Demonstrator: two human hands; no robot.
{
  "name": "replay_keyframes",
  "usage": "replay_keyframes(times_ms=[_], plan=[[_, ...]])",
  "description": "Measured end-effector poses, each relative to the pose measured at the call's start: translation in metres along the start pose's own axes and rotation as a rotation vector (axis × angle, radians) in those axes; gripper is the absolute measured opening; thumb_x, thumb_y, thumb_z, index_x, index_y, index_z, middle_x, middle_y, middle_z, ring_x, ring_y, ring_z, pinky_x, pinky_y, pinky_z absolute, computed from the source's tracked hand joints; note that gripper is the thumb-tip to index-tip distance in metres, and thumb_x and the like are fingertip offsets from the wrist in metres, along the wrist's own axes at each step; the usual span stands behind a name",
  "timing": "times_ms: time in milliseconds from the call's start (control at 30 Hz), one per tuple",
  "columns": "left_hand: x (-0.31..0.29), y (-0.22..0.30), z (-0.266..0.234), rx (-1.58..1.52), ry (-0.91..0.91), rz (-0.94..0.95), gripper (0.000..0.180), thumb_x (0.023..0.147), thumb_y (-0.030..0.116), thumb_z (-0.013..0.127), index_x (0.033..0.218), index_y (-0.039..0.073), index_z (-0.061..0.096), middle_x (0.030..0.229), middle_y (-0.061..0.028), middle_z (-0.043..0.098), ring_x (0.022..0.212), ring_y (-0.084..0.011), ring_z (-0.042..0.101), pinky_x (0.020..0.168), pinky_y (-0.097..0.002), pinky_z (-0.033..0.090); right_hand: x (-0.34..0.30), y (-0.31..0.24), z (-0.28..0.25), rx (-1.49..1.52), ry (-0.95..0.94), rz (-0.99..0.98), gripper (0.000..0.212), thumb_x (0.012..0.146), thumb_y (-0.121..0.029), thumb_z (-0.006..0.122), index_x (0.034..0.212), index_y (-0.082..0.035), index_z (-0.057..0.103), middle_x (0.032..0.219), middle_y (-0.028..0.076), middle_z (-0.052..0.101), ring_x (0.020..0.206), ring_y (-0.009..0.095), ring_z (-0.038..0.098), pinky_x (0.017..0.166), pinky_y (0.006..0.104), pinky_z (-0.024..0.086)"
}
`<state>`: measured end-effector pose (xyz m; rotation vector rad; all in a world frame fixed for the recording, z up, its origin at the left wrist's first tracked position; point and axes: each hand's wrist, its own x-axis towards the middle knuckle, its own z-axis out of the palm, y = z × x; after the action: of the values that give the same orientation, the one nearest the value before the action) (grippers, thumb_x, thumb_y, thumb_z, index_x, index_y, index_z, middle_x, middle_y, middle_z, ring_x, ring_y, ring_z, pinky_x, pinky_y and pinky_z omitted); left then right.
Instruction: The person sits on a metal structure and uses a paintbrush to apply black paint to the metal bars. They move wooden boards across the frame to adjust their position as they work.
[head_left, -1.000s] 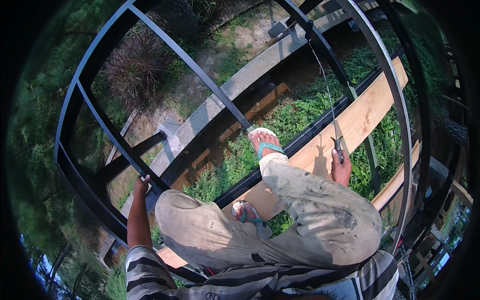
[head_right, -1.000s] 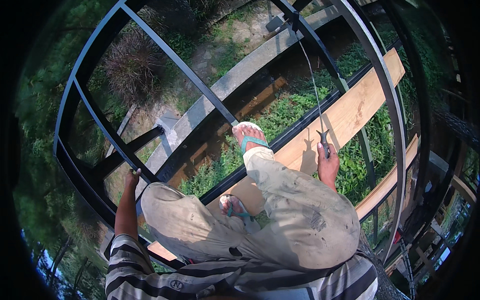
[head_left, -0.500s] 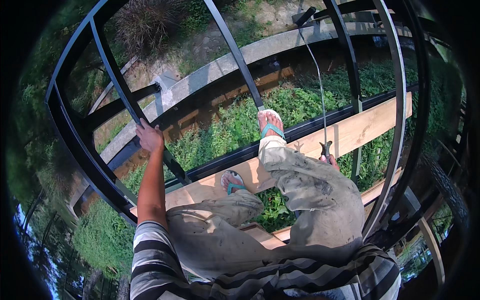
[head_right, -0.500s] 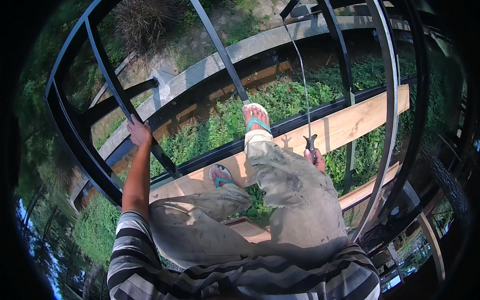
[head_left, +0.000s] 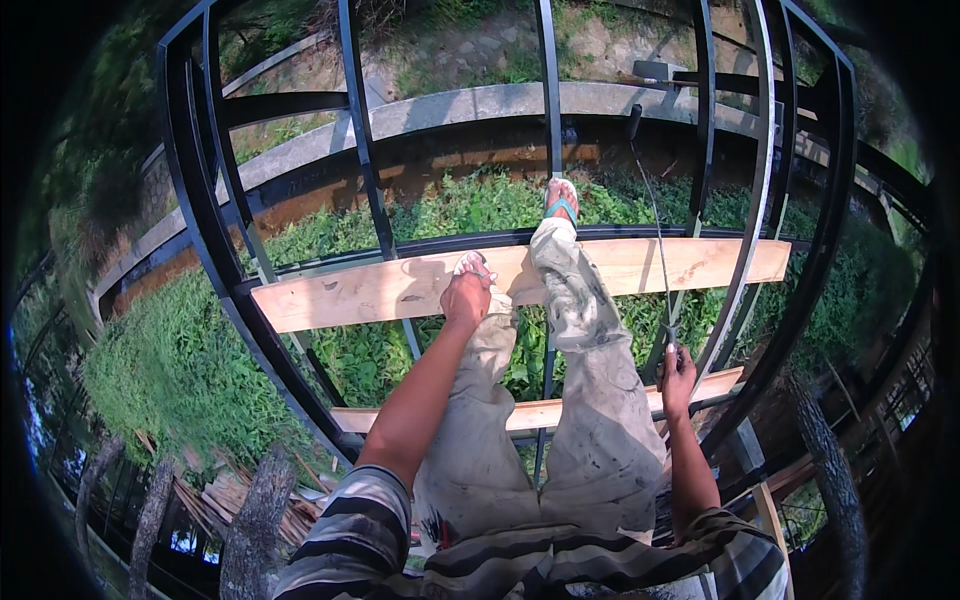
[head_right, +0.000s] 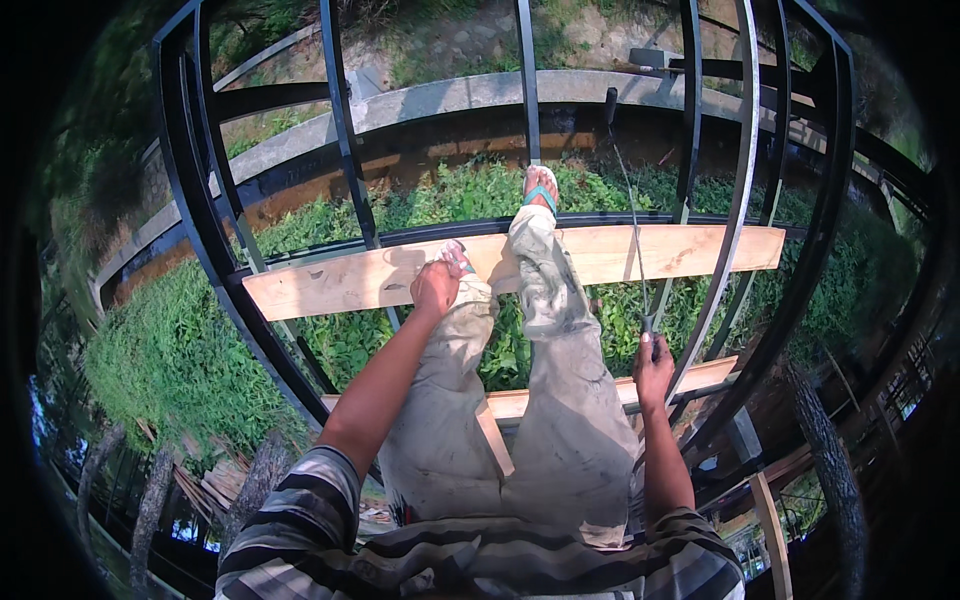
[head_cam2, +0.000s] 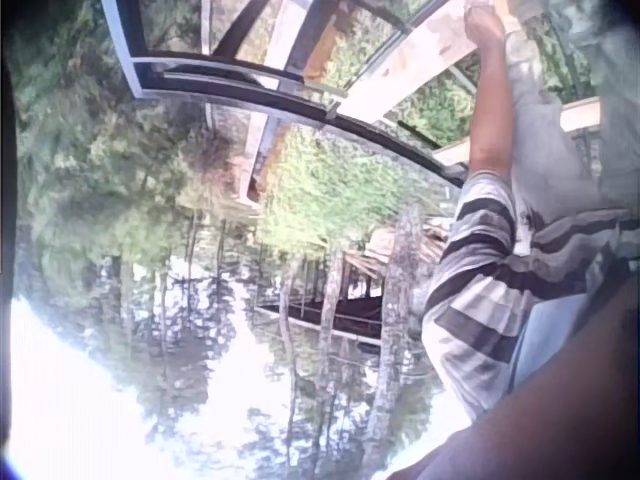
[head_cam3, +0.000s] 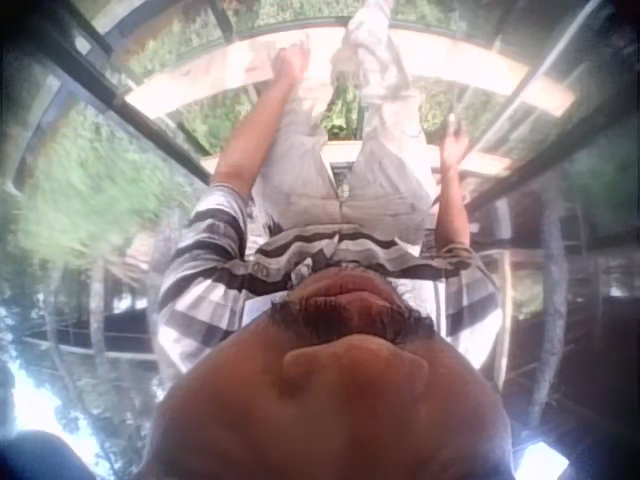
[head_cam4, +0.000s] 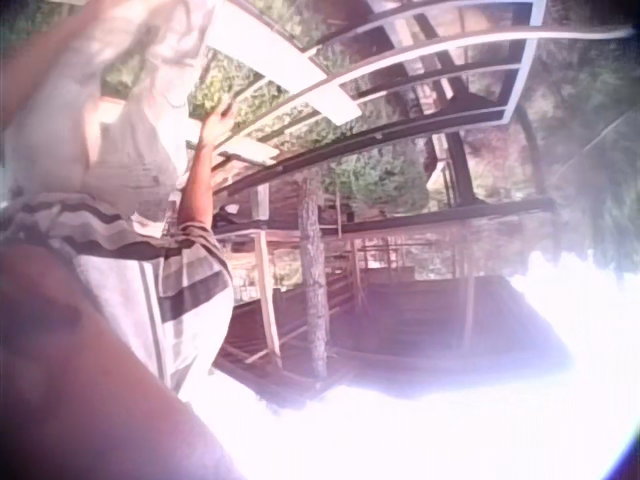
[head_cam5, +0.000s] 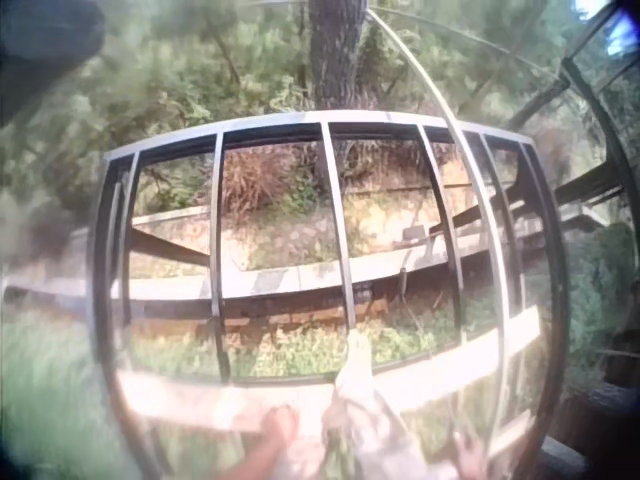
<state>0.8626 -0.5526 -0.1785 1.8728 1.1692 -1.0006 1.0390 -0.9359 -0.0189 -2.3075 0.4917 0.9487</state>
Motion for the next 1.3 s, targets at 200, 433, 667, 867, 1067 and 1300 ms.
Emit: replay_keyframes(times_ms=[200,433,667,867,1067,1300], plan=[[-0.147,-0.046,-0.038,-0.013,-0.166,0.135,0.042,0.096,0.035,0.067,0.127,0.008,0.059,0.132,-0.0169,0.064,0.123,-0.0376,0.06,0.1,-0.0492,0.05,-0.063,-0.046,-0.019,-0.306,0.077,-0.164,0.037,0.102,-0.032,0.065,0.106,0.005,0.063,0.069,0.009,0.061,0.062,0.016,0.056,0.059,0.0369,0.046],[-0.228,-0.056,0.007,-0.152,-0.155,0.012,0.05,0.098,0.046,0.057,0.133,0.01,0.058,0.135,-0.0169,0.062,0.124,-0.0391,0.059,0.103,-0.0516,0.048,-0.075,-0.054,-0.003,-0.62,-0.191,-0.214,0.051,0.096,-0.04,0.066,0.117,0.007,0.062,0.097,0.032,0.071,0.093,0.046,0.07,0.085,0.0506,0.053],[-0.255,0.004,0.025,-0.032,-0.154,-0.038,0.045,0.092,0.037,0.062,0.127,0.007,0.062,0.133,-0.0152,0.061,0.125,-0.0377,0.057,0.104,-0.0502,0.049,-0.1,-0.02,0.019,-0.864,-0.235,-0.006,0.048,0.096,-0.041,0.064,0.118,0.002,0.064,0.101,0.032,0.071,0.1,0.049,0.069,0.091,0.0557,0.053],[-0.257,0.012,0.042,-0.056,-0.091,-0.071,0.044,0.09,0.034,0.064,0.125,0.008,0.065,0.134,-0.014,0.062,0.125,-0.0369,0.058,0.104,-0.0489,0.049,-0.082,0.0,0.019,-0.871,-0.2,-0.047,0.05,0.098,-0.044,0.06,0.124,-0.001,0.063,0.098,0.032,0.071,0.097,0.05,0.068,0.09,0.0567,0.052],[-0.259,0.022,0.044,-0.021,-0.076,-0.106,0.043,0.09,0.034,0.065,0.125,0.009,0.066,0.132,-0.0144,0.064,0.122,-0.037,0.06,0.103,-0.0487,0.049,-0.084,0.006,0.01,-0.803,-0.216,-0.008,0.048,0.1,-0.044,0.055,0.128,-0.006,0.065,0.094,0.032,0.071,0.092,0.051,0.068,0.086,0.0575,0.053],[-0.254,0.047,0.035,0.089,-0.133,-0.161,0.046,0.09,0.034,0.062,0.128,0.008,0.065,0.132,-0.0153,0.064,0.123,-0.0376,0.06,0.102,-0.0496,0.05,-0.018,-0.007,0.05,-0.709,-0.119,-0.129,0.048,0.101,-0.043,0.054,0.131,-0.007,0.064,0.095,0.03,0.073,0.091,0.047,0.071,0.084,0.0555,0.056]])
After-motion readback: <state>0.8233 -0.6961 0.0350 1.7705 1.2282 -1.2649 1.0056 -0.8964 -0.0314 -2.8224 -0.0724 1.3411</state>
